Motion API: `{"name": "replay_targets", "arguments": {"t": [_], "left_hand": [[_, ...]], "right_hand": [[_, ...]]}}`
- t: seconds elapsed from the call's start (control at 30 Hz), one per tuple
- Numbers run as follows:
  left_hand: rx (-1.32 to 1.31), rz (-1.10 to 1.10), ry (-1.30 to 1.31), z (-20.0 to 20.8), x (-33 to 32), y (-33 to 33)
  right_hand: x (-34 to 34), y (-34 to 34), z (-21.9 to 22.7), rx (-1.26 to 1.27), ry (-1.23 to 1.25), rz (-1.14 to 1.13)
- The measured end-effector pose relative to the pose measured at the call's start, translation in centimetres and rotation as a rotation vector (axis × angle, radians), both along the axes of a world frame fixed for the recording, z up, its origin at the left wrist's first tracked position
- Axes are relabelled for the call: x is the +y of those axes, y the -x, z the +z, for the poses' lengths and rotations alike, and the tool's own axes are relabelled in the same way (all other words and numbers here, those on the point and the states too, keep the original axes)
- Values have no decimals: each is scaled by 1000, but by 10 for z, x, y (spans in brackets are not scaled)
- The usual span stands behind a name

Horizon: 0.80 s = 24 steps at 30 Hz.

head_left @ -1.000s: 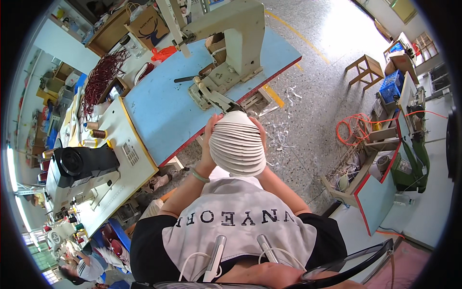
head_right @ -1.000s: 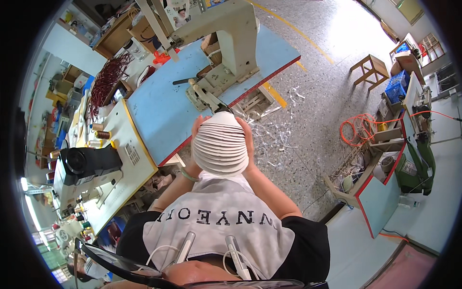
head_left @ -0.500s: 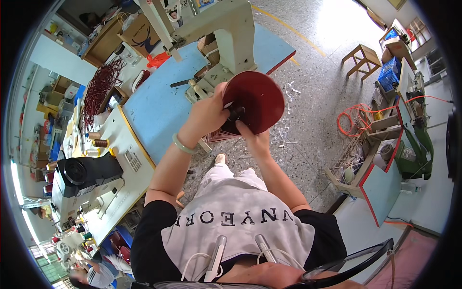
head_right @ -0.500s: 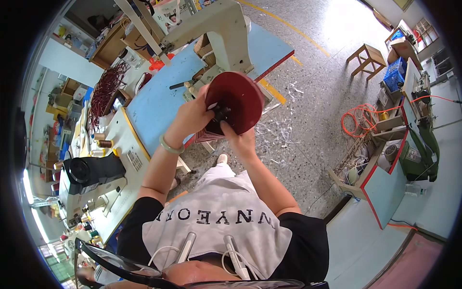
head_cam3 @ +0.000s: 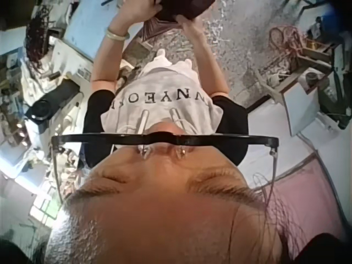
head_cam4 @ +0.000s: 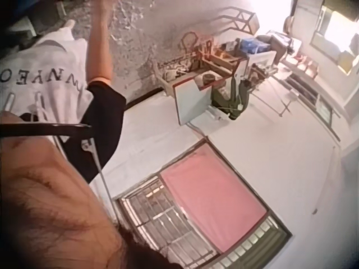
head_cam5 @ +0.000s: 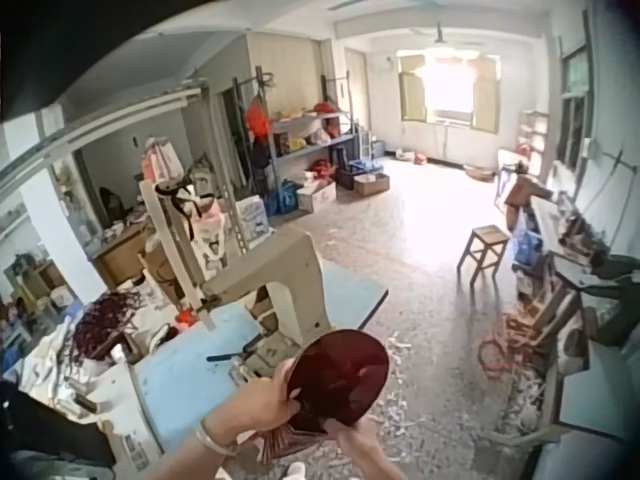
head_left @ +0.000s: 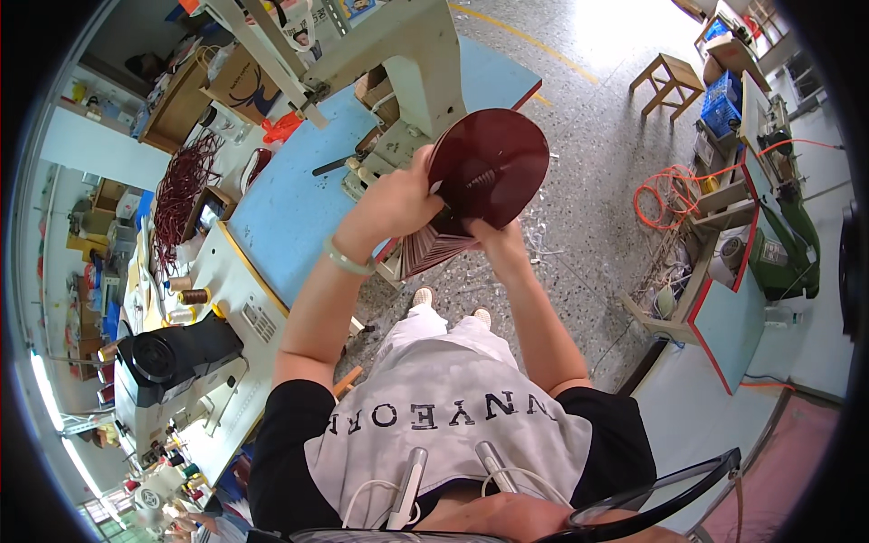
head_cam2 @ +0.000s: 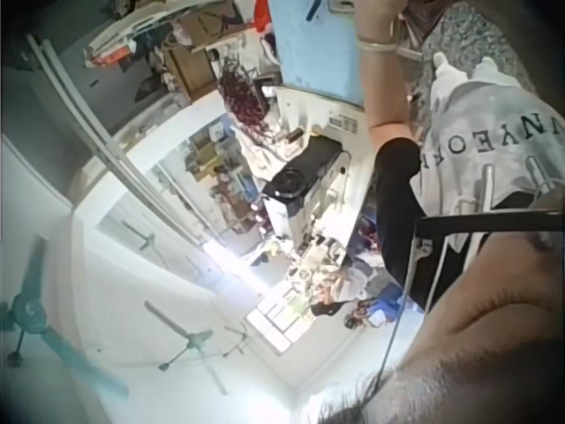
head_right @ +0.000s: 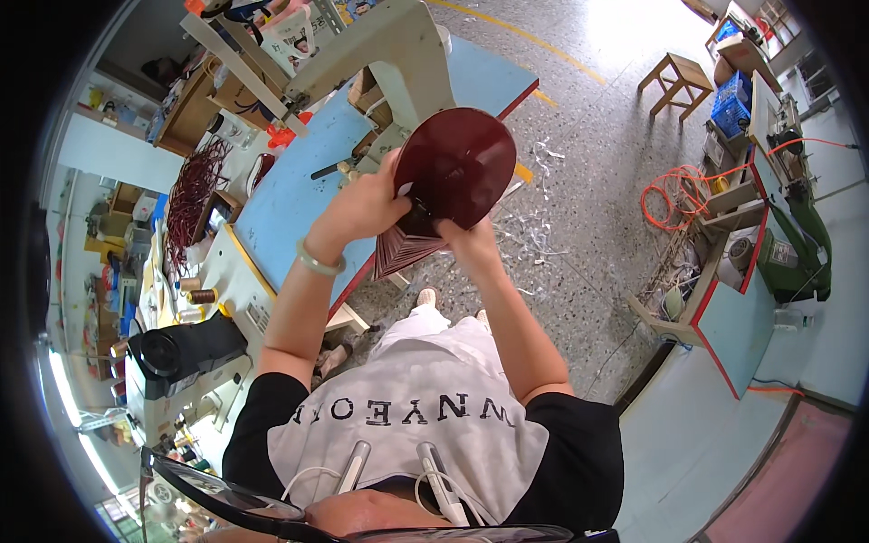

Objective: The person collects and aligns shoe upper pieces, feeds them through a taping machine to bind their edges with tape, folds and separates the chained pieces, and loads another stack of components into the machine.

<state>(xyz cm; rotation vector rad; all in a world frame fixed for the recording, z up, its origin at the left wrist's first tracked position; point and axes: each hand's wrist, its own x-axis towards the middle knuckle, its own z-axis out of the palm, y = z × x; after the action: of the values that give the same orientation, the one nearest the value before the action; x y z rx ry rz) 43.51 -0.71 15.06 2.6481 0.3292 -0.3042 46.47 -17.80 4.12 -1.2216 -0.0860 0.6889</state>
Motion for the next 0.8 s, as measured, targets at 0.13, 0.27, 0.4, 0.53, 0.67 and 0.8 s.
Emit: {"name": "replay_targets", "arguments": {"t": [0.13, 0.27, 0.4, 0.53, 0.67, 0.8], "left_hand": [[-149, 24, 175, -19, 6, 41], [-450, 147, 286, -56, -6, 68], [-711, 175, 299, -124, -11, 86], [-642, 280, 652, -113, -22, 86], [-504, 194, 352, -95, -14, 85], [-394, 151, 201, -87, -5, 82]], "right_hand": [[6, 27, -14, -393, 81, -66], [16, 47, -30, -548, 61, -164], [21, 60, -28, -563, 67, -187], [20, 51, -41, -886, 85, -223], [21, 62, -39, -343, -82, -193], [22, 64, -40, -46, -103, -170]]}}
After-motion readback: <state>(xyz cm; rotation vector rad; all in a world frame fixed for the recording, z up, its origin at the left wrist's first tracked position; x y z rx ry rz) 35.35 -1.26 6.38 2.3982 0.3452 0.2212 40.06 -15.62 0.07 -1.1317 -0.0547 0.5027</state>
